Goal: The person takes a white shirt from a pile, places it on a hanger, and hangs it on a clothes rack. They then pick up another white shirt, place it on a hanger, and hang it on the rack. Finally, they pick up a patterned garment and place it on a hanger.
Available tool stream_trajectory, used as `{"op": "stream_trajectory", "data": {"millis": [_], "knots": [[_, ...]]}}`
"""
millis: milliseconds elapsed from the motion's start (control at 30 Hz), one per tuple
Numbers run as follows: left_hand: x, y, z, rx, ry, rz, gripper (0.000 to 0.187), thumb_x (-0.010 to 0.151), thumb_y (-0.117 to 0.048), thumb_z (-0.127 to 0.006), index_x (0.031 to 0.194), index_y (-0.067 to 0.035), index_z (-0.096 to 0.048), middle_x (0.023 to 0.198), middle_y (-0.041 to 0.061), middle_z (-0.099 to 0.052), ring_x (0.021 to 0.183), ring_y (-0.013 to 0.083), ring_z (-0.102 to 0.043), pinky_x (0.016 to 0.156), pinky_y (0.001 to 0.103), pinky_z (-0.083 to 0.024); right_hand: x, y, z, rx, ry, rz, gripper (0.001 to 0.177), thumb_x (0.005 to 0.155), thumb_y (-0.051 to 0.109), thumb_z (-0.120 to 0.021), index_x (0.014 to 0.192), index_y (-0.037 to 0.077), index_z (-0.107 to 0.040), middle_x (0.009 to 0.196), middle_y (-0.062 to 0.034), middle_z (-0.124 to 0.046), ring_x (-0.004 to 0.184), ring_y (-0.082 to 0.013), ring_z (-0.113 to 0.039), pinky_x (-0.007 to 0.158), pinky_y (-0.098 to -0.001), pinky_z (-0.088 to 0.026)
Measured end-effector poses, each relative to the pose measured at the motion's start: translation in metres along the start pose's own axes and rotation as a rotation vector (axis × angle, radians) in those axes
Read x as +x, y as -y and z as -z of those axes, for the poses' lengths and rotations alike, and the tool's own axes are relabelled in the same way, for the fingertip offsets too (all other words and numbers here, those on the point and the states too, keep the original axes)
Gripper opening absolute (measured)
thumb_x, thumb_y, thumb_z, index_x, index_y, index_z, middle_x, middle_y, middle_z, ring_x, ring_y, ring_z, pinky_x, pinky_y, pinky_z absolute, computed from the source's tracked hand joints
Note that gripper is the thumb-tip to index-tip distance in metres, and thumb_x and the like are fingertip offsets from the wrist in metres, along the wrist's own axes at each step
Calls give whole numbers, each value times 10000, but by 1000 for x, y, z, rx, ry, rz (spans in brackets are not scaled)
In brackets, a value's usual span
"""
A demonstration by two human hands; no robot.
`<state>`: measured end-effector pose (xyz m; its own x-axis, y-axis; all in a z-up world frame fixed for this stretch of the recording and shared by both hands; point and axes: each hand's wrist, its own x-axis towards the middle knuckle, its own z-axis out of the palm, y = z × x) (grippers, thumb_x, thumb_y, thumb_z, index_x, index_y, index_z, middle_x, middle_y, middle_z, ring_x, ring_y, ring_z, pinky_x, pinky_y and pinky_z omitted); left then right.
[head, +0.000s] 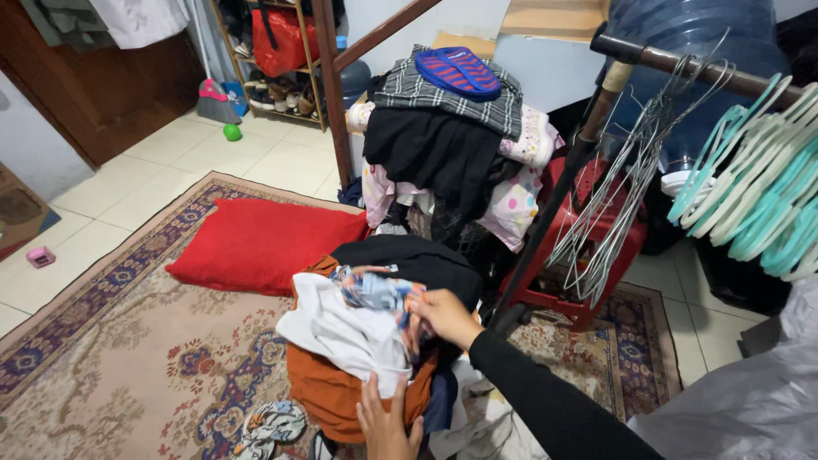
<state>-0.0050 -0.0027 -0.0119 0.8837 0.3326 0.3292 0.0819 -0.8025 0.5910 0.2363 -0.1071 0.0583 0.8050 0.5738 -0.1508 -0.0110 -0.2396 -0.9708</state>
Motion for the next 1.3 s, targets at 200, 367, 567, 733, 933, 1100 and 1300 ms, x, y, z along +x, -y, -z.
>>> {"op": "stream_trajectory", "data": {"millis": [200,367,567,733,933,1100,1300], "knots": [[4,7,-7,-102,-126,0,681,598,-276,-855,1225,-159,-618,1417,297,-357,1365,488,-326,1101,657,-251,2,30,37,-29,-93,616,220,1014,148,-614,962,-8,-759,1054,-100,-720,982,-266,-675,874,-422,-497],[15,-2,11,-146,19,66,593,656,-304,-885,1184,-181,-645,1445,238,-376,1378,442,-346,1154,643,-231,-41,21,29,-765,-486,-137,250,938,295,-675,974,48,-678,1005,-188,-708,970,-368,-674,825,-455,-501],[5,15,9,88,372,-242,905,639,-211,-842,1493,-188,-544,1681,285,-213,1533,572,-103,1084,762,-100,-71,38,-26,-916,-522,658,149,745,191,-736,867,120,-689,912,-99,-680,923,-325,-634,859,-475,-456],[-18,27,-36,170,41,-548,630,710,-281,-740,1310,-114,-641,1402,161,-524,1408,413,-357,1005,746,-217,-100,49,-90,-1197,-510,950,553,565,455,-755,965,76,-708,1003,-169,-634,970,-362,-603,833,-514,-422],[-23,26,-35,-84,175,-411,519,653,-162,-733,1163,-87,-671,1215,142,-593,1179,371,-535,950,593,-375,-79,77,-78,-642,-163,385,212,926,232,-667,827,63,-747,798,-127,-720,785,-332,-676,809,-469,-493],[-11,3,0,-156,77,-344,634,692,-98,-722,1292,22,-559,1284,256,-532,1138,444,-503,981,543,-390,-62,94,-72,-274,-2,236,301,959,284,-593,809,32,-660,747,-116,-722,733,-307,-720,721,-438,-564],[-13,-30,18,-27,76,-358,697,636,-122,-742,1296,17,-566,1339,244,-509,1262,453,-426,989,557,-331,-85,35,-103,-899,-78,355,262,791,275,-779,885,49,-684,905,-151,-700,921,-377,-639,767,-548,-462]]}}
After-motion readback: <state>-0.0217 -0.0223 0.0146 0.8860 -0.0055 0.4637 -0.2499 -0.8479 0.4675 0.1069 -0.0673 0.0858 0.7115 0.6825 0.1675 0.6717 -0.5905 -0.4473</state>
